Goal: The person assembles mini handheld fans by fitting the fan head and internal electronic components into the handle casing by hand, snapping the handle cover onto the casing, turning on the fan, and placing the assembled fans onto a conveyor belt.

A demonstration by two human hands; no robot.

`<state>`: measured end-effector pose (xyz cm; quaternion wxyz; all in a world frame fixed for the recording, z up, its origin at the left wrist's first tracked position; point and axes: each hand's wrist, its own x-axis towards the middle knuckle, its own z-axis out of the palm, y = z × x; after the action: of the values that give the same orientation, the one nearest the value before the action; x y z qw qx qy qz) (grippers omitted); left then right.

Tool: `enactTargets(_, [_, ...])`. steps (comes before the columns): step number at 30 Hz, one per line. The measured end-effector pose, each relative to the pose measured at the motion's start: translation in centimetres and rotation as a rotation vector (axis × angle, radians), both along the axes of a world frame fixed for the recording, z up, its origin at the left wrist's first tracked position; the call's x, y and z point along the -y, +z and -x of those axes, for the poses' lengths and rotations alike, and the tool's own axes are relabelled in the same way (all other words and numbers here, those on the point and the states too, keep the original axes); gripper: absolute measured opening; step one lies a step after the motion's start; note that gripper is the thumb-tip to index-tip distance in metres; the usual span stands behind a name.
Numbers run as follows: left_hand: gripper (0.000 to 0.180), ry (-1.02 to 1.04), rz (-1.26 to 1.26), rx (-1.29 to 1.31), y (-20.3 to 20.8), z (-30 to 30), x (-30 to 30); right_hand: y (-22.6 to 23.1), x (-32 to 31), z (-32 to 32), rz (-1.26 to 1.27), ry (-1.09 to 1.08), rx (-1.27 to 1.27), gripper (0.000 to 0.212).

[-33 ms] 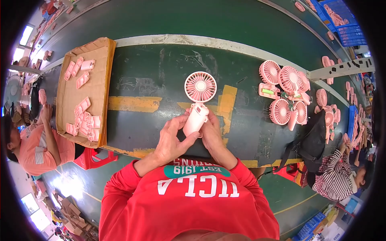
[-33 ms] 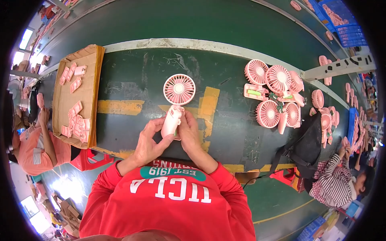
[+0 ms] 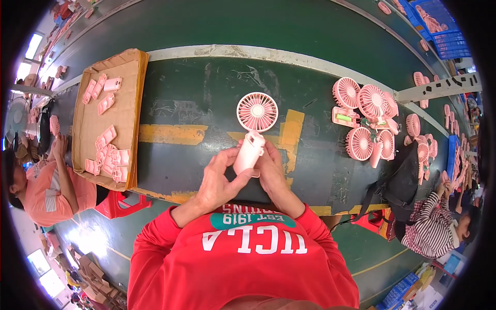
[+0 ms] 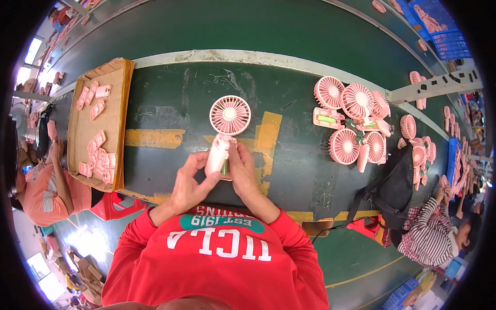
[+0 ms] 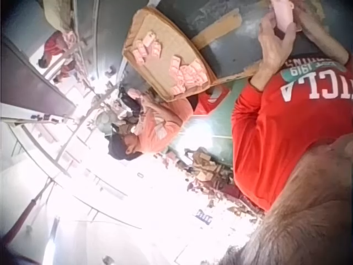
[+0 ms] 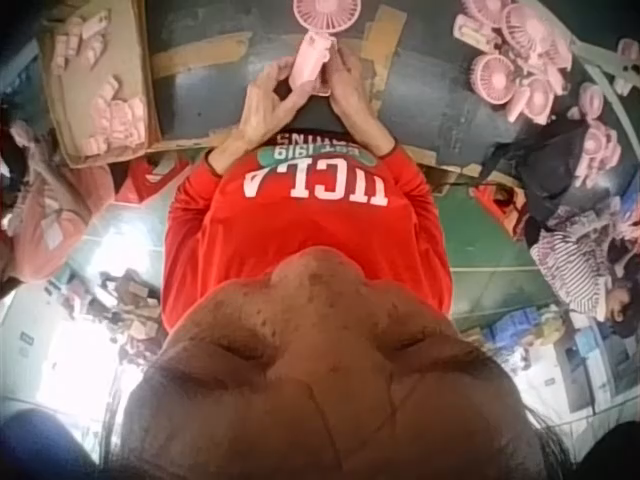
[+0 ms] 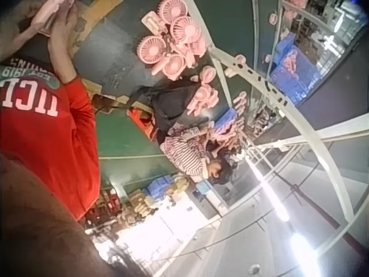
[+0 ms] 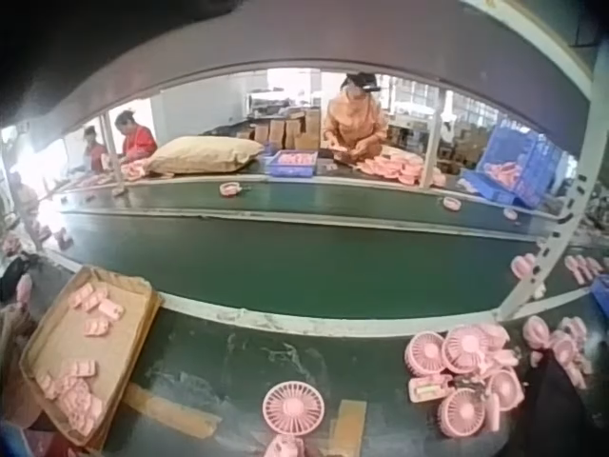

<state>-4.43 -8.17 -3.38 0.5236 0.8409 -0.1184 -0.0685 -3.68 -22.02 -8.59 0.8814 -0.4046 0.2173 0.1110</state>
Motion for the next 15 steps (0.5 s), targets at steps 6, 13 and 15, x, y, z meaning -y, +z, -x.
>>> enactTargets(6, [0.046,0.116,0.026,-0.071,1.5,-1.6,-1.3,1.5,0.1,-0.5,-0.043,0.001,-0.025,0.029])
enactTargets(13, [0.053,0.005,-0.277,-0.033,1.0,-1.0,-0.5,0.4,0.6,0.2,-0.062,0.051,0.017,0.029])
enactTargets(15, [0.058,-0.043,-0.337,-0.028,1.0,-0.9,-0.2,0.4,0.9,0.3,-0.097,0.067,0.031,0.029])
